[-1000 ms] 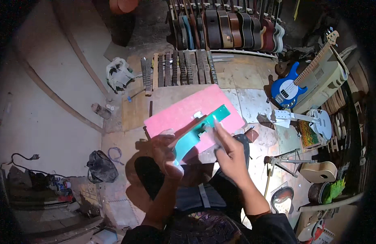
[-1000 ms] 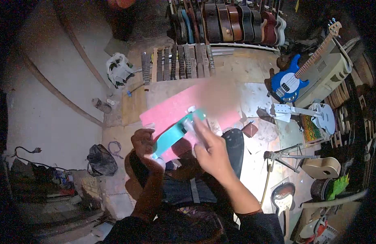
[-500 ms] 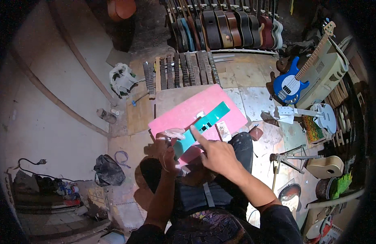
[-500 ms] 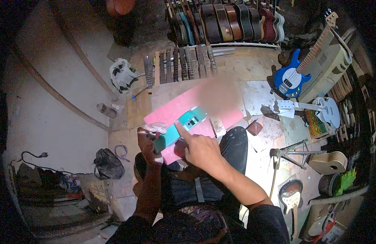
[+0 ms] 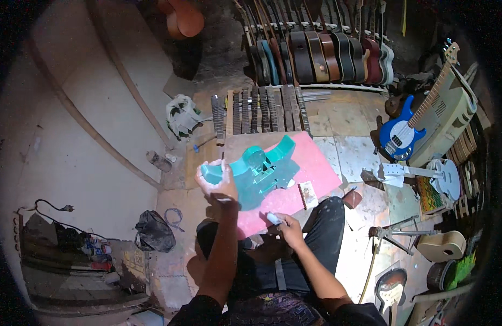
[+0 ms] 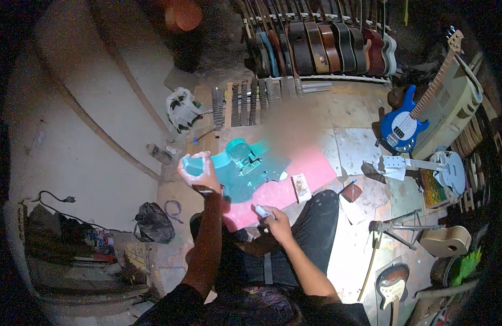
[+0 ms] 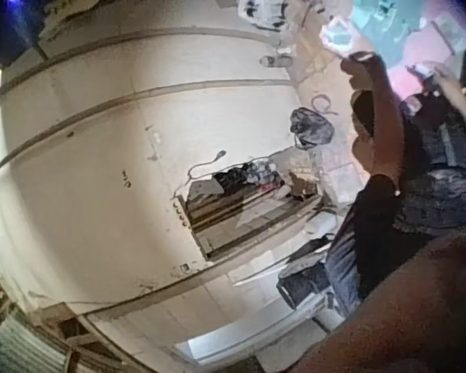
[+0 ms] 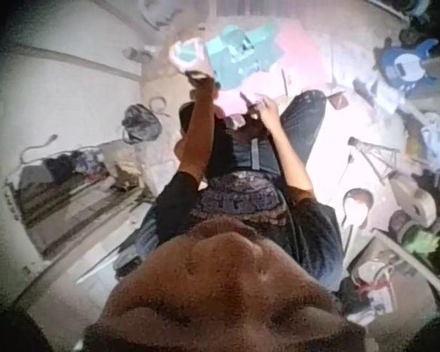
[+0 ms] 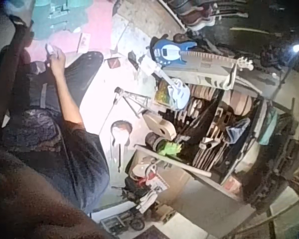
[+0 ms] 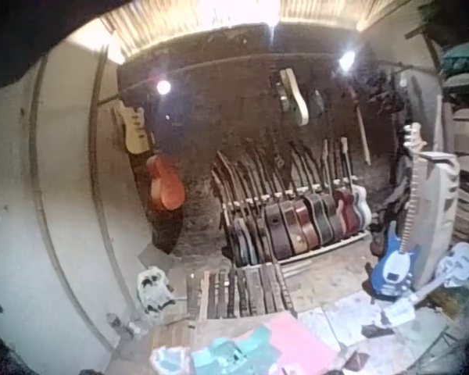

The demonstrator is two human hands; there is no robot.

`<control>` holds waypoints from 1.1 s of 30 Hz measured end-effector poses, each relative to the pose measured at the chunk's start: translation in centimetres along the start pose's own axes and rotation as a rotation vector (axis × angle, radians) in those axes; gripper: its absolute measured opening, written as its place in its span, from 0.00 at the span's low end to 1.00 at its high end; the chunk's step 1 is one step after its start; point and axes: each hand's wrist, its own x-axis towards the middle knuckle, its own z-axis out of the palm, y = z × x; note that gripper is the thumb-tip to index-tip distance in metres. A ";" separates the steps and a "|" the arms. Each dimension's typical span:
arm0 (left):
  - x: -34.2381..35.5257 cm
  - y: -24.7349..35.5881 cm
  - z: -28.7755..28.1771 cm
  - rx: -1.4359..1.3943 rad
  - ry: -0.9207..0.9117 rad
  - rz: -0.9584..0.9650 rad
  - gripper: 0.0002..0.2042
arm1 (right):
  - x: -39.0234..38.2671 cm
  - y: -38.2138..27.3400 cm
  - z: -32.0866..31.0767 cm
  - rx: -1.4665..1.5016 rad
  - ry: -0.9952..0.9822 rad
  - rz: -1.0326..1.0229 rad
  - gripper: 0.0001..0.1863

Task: The person marks points on a teal guitar body using a marker and a small rectangular template, then rubs a small block over a specific area on the body.

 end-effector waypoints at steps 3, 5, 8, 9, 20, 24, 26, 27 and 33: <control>-0.6 -1.7 0.1 -0.216 0.031 -0.188 0.28 | 1.8 7.0 0.8 0.003 0.008 0.019 0.24; -1.5 -2.0 0.1 -0.324 -0.001 -0.249 0.29 | 1.9 7.6 0.6 -0.038 -0.007 0.062 0.24; -2.4 -2.2 0.0 -0.362 -0.032 -0.220 0.24 | 1.9 6.4 0.5 -0.052 -0.008 0.051 0.23; -2.2 -2.6 -0.5 -0.406 -0.047 -0.220 0.21 | 1.6 5.7 0.5 -0.052 -0.006 0.078 0.23; 0.5 -0.1 -7.0 -0.735 -0.563 -0.203 0.20 | -3.6 -5.3 2.3 -0.009 -0.071 -0.251 0.28; -0.7 3.0 -7.3 -0.821 -0.532 -0.198 0.25 | -5.9 -12.3 3.0 -0.350 0.106 -0.709 0.28; -1.2 3.4 -7.4 -0.788 -0.583 -0.144 0.28 | -6.1 -14.1 3.3 -0.437 0.110 -0.802 0.28; -1.3 3.9 -7.6 -0.769 -0.607 -0.115 0.30 | -6.0 -14.7 3.5 -0.480 0.086 -0.787 0.28; -4.2 4.5 -8.7 -0.576 -0.463 -0.036 0.34 | -6.6 -15.9 4.9 -0.660 -0.020 -0.650 0.30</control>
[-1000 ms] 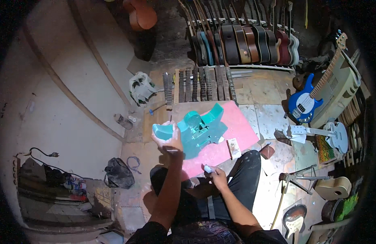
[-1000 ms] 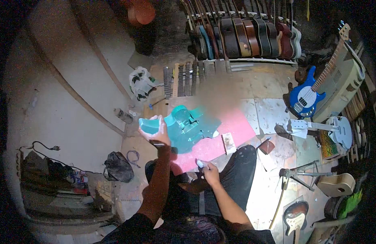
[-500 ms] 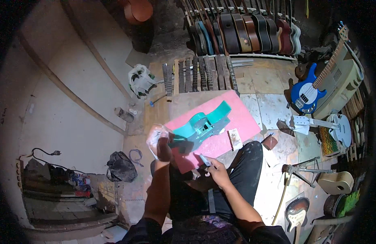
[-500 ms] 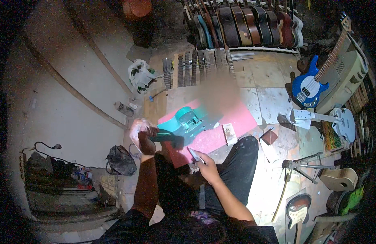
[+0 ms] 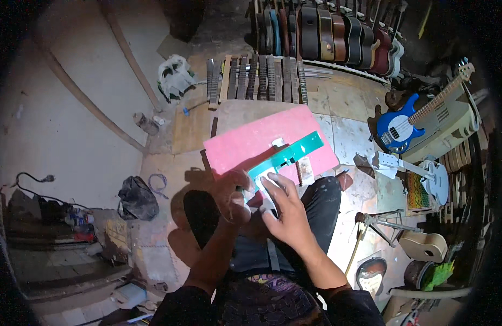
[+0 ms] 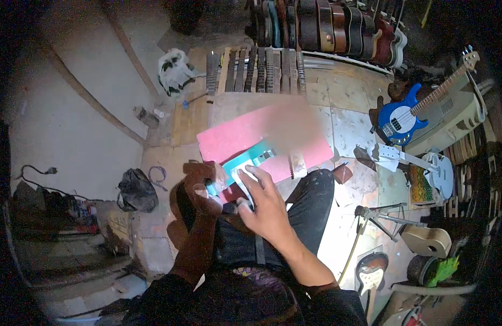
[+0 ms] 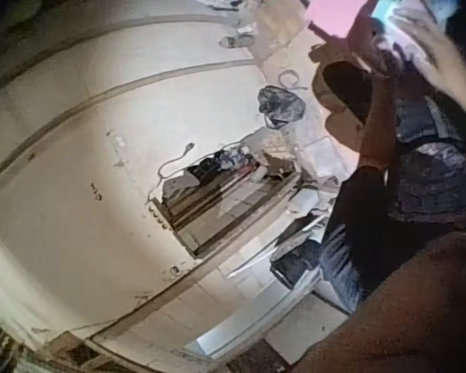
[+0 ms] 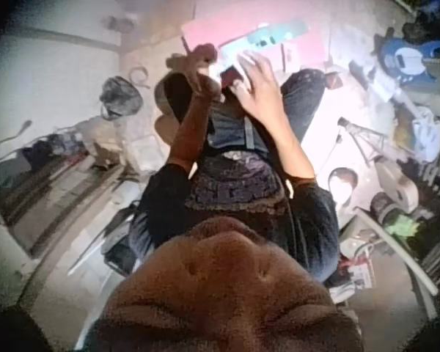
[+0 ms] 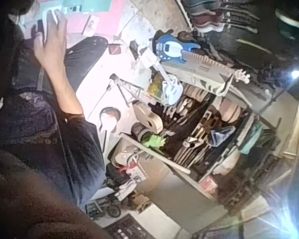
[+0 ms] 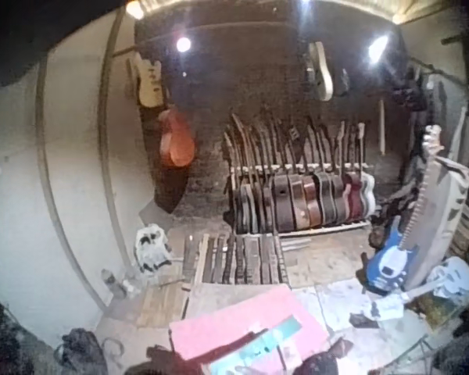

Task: The person marks points on a teal guitar body using a marker and a small rectangular template, then rubs a small block over a specific area on the body.

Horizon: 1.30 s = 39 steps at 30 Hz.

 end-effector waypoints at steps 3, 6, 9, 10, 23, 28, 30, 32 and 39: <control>-1.5 -0.8 0.3 -0.071 0.036 -0.033 0.33 | 0.0 -2.5 -1.7 -0.354 -0.096 -0.025 0.32; -1.1 0.2 0.0 -0.127 -0.128 -0.050 0.34 | 0.5 -2.9 -2.1 -0.334 -0.100 0.016 0.30; -0.7 1.3 0.0 -0.143 -0.180 -0.057 0.34 | 0.6 -0.4 -1.3 -0.136 0.007 -0.033 0.26; -0.9 0.4 -0.1 -0.175 -0.165 -0.007 0.32 | 0.2 0.3 -1.4 0.125 0.007 0.150 0.25; -1.8 0.1 0.7 -0.295 -0.023 -0.082 0.47 | -1.3 1.1 -0.2 -0.010 0.120 0.023 0.22; -2.0 -0.2 1.3 -0.256 0.039 -0.008 0.46 | -1.1 0.3 -0.1 0.073 0.052 0.054 0.22; -2.0 -0.3 1.5 -0.280 0.060 0.034 0.46 | -1.0 -0.3 -0.6 0.112 0.009 0.088 0.22; -2.0 -0.8 1.7 -0.310 0.052 0.114 0.46 | -0.7 0.3 -0.4 -0.002 0.048 0.047 0.22; -2.4 -0.7 1.1 -0.236 0.019 0.117 0.45 | -1.3 -0.2 -0.5 0.082 -0.002 0.045 0.22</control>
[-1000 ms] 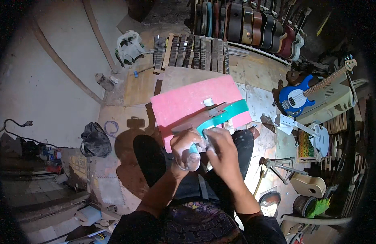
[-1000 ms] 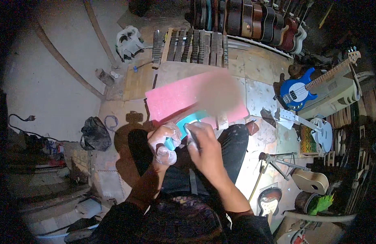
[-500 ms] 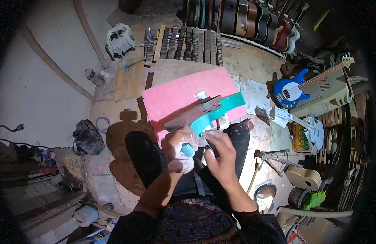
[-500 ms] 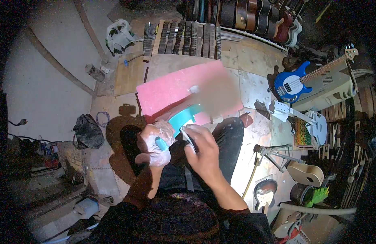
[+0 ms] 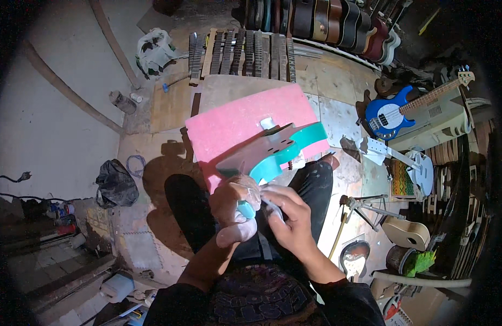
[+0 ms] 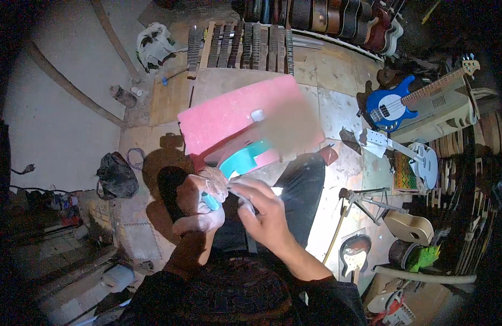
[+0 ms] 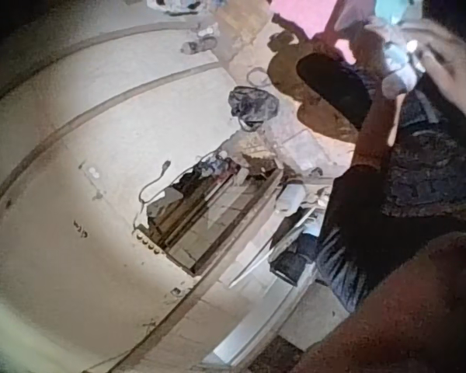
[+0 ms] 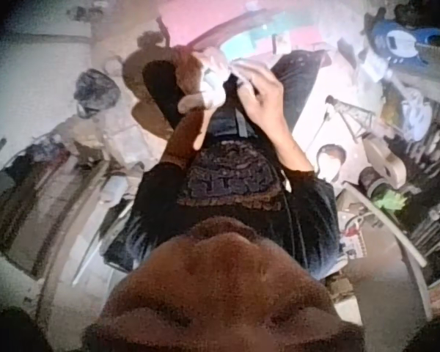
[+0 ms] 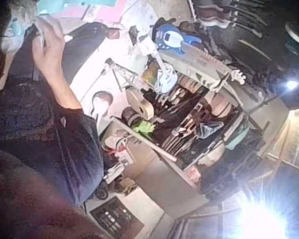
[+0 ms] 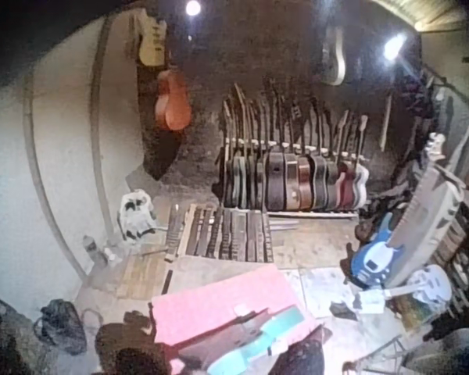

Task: The person marks points on a teal guitar body using a marker and a small rectangular template, then rubs a small block over a specific area on the body.

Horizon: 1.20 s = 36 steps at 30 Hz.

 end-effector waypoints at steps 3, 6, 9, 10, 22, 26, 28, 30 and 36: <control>0.3 0.2 0.5 -0.015 -0.041 0.035 0.44 | 0.3 0.1 -0.4 -0.082 0.024 0.038 0.22; 0.2 0.7 0.4 0.043 -0.044 0.018 0.42 | -0.4 -0.9 -0.7 0.130 -0.061 0.060 0.22; 0.1 1.0 0.1 0.058 -0.041 0.012 0.39 | -0.2 0.4 -0.4 0.007 -0.029 0.051 0.22; 0.1 0.7 0.0 0.059 -0.065 0.031 0.39 | 0.3 0.7 -0.6 -0.089 -0.004 0.029 0.22; -1.0 1.1 -0.3 0.168 -0.037 -0.143 0.41 | -1.1 -0.5 -0.4 0.162 -0.071 0.100 0.21; -0.4 1.4 0.2 0.122 -0.053 -0.134 0.40 | 0.1 1.0 -0.4 -0.083 0.040 0.022 0.20; -0.1 1.5 0.3 0.105 -0.065 -0.117 0.40 | -0.4 0.2 -0.3 0.112 -0.015 0.059 0.21; -0.3 1.4 0.3 0.054 -0.031 -0.161 0.40 | -1.1 -0.2 -0.4 0.186 -0.053 0.066 0.22; -0.5 1.1 0.8 0.015 -0.010 -0.108 0.41 | -0.6 0.0 -0.6 0.092 -0.016 0.055 0.21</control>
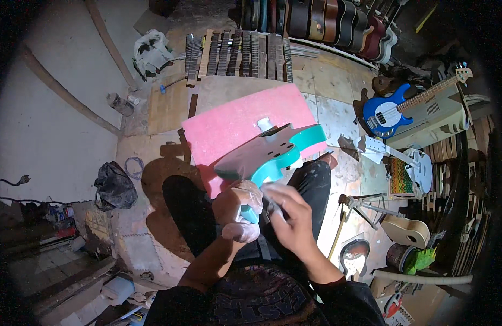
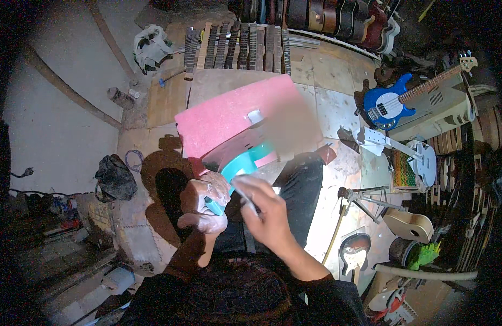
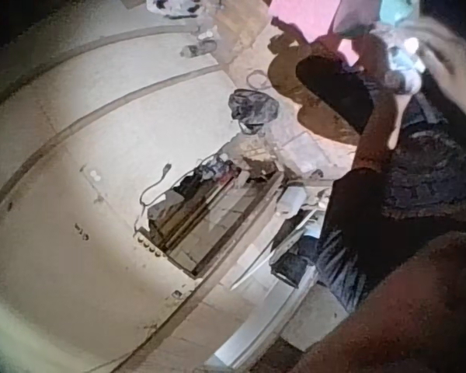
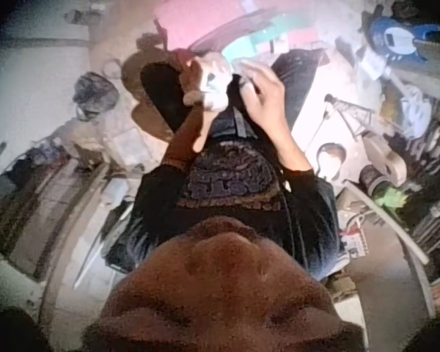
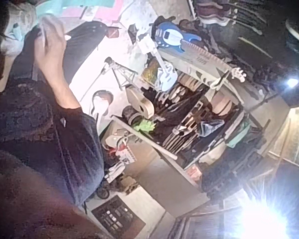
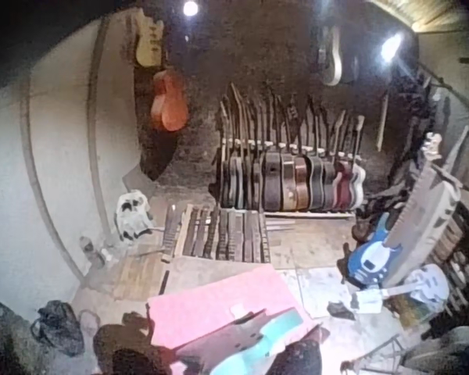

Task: The person marks points on a teal guitar body using a marker and a small rectangular template, then rubs a small block over a specific area on the body.

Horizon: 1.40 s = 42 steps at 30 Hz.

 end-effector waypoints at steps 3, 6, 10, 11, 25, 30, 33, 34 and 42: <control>-0.2 -0.1 -0.4 -0.019 -0.019 0.012 0.41 | -0.1 0.2 -0.1 0.040 -0.023 -0.008 0.21; -0.3 0.1 -0.2 0.045 -0.035 0.003 0.41 | 0.4 1.2 -0.1 -0.143 0.064 -0.013 0.21; -0.4 -0.6 -0.9 0.021 -0.041 0.042 0.42 | -0.6 0.2 0.2 0.119 -0.046 0.013 0.21; -0.5 -0.6 -0.8 0.015 -0.038 0.042 0.42 | -0.3 0.6 0.2 0.039 -0.006 0.000 0.20; -0.5 -0.4 -0.5 0.059 -0.018 -0.041 0.44 | -0.3 0.8 -1.6 0.032 0.073 0.041 0.19; -0.1 -0.7 -0.2 -0.057 0.001 0.078 0.41 | -0.1 0.4 0.2 0.068 -0.010 -0.010 0.21; -0.1 -0.5 -0.4 -0.009 -0.031 0.085 0.41 | -0.1 1.0 -0.1 0.116 -0.051 -0.001 0.21; -0.1 -0.5 -0.4 0.017 -0.048 0.093 0.41 | 0.4 1.6 0.0 -0.083 0.038 -0.067 0.21; -0.6 -0.5 -0.1 -0.001 -0.013 0.081 0.41 | 0.0 2.5 -0.1 -0.026 0.031 -0.041 0.21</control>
